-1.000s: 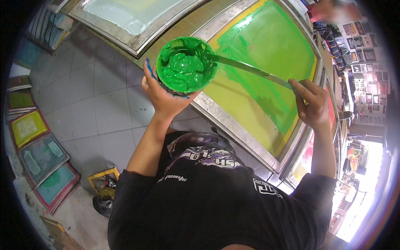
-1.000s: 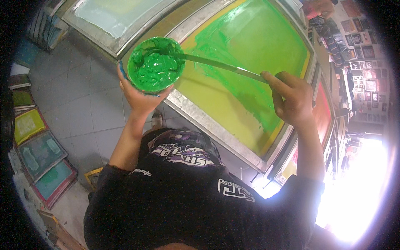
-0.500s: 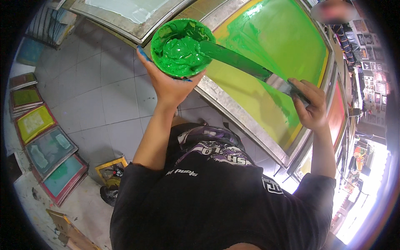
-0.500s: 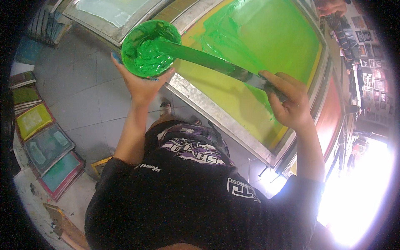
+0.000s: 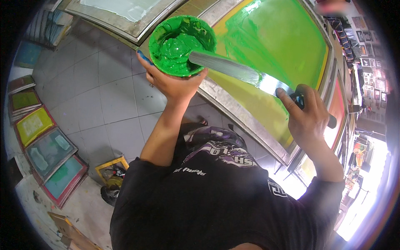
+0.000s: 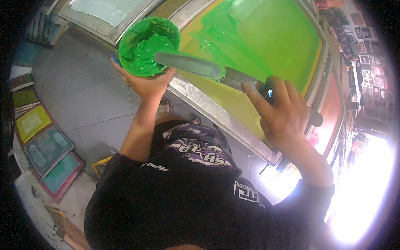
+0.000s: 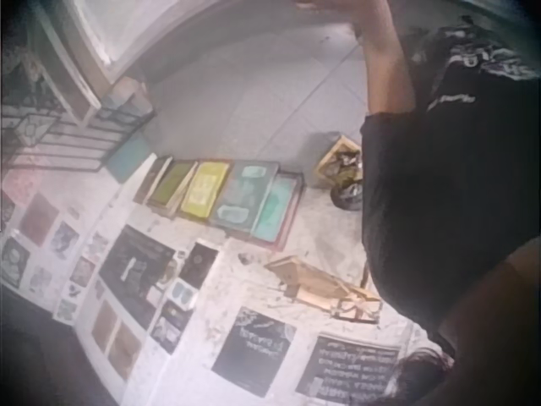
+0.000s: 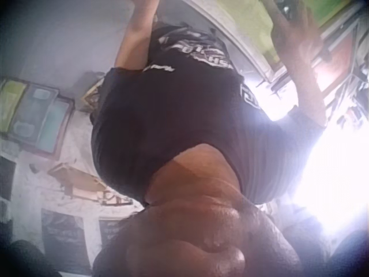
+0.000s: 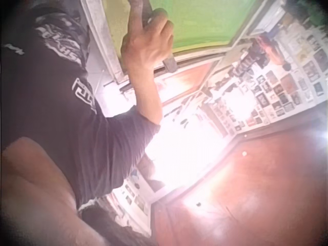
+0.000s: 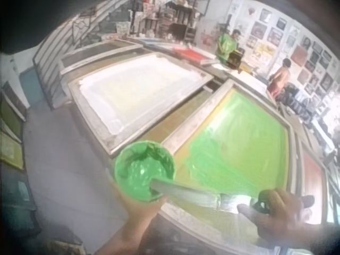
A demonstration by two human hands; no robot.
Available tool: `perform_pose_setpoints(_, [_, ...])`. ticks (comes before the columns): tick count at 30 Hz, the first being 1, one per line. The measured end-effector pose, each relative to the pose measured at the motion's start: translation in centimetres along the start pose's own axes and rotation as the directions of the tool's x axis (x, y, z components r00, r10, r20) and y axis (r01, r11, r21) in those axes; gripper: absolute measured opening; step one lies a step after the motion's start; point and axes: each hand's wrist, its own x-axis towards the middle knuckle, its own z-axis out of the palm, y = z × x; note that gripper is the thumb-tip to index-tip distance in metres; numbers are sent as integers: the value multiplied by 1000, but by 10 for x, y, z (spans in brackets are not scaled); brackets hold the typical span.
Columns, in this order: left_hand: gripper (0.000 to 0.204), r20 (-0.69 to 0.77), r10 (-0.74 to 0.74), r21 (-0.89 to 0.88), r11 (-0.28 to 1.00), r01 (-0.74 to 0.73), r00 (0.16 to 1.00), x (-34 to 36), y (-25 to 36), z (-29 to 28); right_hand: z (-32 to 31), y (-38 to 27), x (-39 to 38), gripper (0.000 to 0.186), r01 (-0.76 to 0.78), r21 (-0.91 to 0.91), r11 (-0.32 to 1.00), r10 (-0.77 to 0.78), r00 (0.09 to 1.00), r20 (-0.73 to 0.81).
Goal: The person uses a metal spatula to scoop green ink from a small container and spreads it evenly across a screen printing frame. The person repeatedly scoops and spreads the ink to cover the surface.
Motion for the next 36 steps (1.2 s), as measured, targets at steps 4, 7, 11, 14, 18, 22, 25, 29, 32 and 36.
perform_pose_setpoints(4, [135, -15, 41, -65, 997, -42, 999, 1, -5, 3, -27, 3, 7, 47, 86, -44, 995, -80, 989, 124])
perform_pose_setpoints(7, [135, -21, 17, -93, 995, -19, 1000, 1, -8, 5, -44, 7, 11, 32, 151, -101, 983, -135, 980, 149])
perform_pose_setpoints(11, [134, -27, 52, -91, 994, -54, 998, 1, -10, 6, -59, 8, 13, 18, -184, -44, 982, 189, 951, 243])
perform_pose_setpoints(14, [134, -34, 6, -85, 996, -9, 999, 2, -9, 4, -74, 17, 20, 23, -96, -129, 987, 132, 943, 306])
perform_pose_setpoints(18, [132, -22, -55, -52, 997, 54, 998, 8, 1, 6, -68, 29, 16, 23, -52, -138, 989, 98, 930, 353])
perform_pose_setpoints(22, [126, -32, 1, 104, 995, 3, 999, 8, 5, -1, -65, 48, 21, 21, -307, 19, 952, 288, 912, 291])
perform_pose_setpoints(25, [129, -52, 44, 50, 998, -42, 998, 8, 0, 0, -56, 64, 13, 34, -299, 282, 912, 227, 939, 260])
perform_pose_setpoints(29, [134, 0, -39, 7, 999, 39, 999, 4, 5, 4, -4, 47, -14, 55, -578, 773, 261, 323, 807, 495])
perform_pose_setpoints(32, [134, 1, -72, 79, 994, 72, 997, 5, 8, 3, 42, 26, -10, 49, -631, 775, 17, 226, 758, 612])
perform_pose_setpoints(36, [134, -3, -40, 89, 995, 40, 999, 6, 6, 0, 62, 1, -6, 44, -553, 830, 78, 253, 816, 520])
